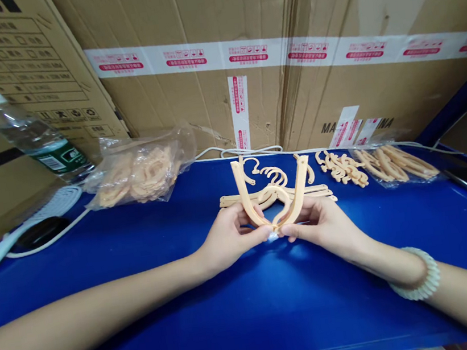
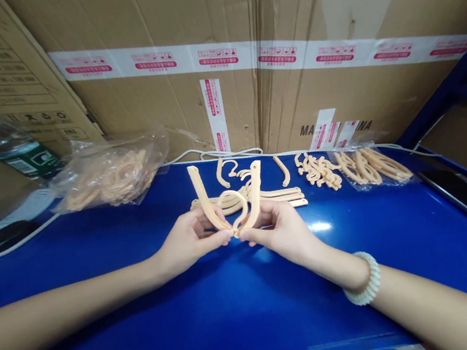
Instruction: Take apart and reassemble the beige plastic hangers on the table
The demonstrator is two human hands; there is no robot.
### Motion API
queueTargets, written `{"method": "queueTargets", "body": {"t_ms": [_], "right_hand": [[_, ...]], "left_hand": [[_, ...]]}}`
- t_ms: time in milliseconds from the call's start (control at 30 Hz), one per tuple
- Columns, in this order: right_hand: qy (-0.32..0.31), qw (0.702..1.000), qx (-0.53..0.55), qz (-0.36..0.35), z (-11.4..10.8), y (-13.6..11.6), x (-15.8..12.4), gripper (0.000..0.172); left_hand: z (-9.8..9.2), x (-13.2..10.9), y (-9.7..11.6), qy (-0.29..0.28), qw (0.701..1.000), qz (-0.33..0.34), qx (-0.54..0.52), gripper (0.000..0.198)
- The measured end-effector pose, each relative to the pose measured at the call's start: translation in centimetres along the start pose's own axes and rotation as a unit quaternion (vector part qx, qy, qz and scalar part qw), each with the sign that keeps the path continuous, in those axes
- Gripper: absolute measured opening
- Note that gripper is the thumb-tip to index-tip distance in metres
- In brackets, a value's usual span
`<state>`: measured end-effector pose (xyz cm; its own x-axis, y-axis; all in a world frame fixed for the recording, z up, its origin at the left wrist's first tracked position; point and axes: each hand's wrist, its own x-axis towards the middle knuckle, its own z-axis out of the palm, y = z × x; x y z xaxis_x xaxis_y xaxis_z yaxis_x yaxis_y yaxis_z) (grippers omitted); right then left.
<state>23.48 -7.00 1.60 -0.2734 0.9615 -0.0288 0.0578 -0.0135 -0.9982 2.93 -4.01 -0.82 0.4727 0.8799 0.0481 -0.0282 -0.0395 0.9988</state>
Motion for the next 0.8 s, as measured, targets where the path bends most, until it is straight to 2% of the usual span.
{"method": "queueTargets", "body": {"t_ms": [200,400,600,700,800], "right_hand": [[0.026,1.000,0.012,-0.005,0.6,0.4,0.0,0.034],[0.041,0.999,0.028,-0.014,0.5,0.0,0.0,0.028],[0.065,0.996,0.052,-0.022,0.4,-0.2,-0.1,0.030],[0.071,0.995,0.054,-0.044,-0.8,-0.9,0.2,0.029],[0.039,0.997,0.003,-0.059,-3.3,-2.0,0.9,0.027]], "left_hand": [[0.2,0.2,0.1,0.012,0.998,0.040,-0.047,0.028],[0.2,0.1,0.5,0.039,0.997,0.025,-0.062,0.029],[0.4,0.0,0.9,0.055,0.997,0.017,-0.056,0.029],[0.0,0.0,1.0,0.072,0.995,0.040,-0.063,0.026],[-0.8,0.3,0.8,0.112,0.988,0.069,-0.083,0.023]]}}
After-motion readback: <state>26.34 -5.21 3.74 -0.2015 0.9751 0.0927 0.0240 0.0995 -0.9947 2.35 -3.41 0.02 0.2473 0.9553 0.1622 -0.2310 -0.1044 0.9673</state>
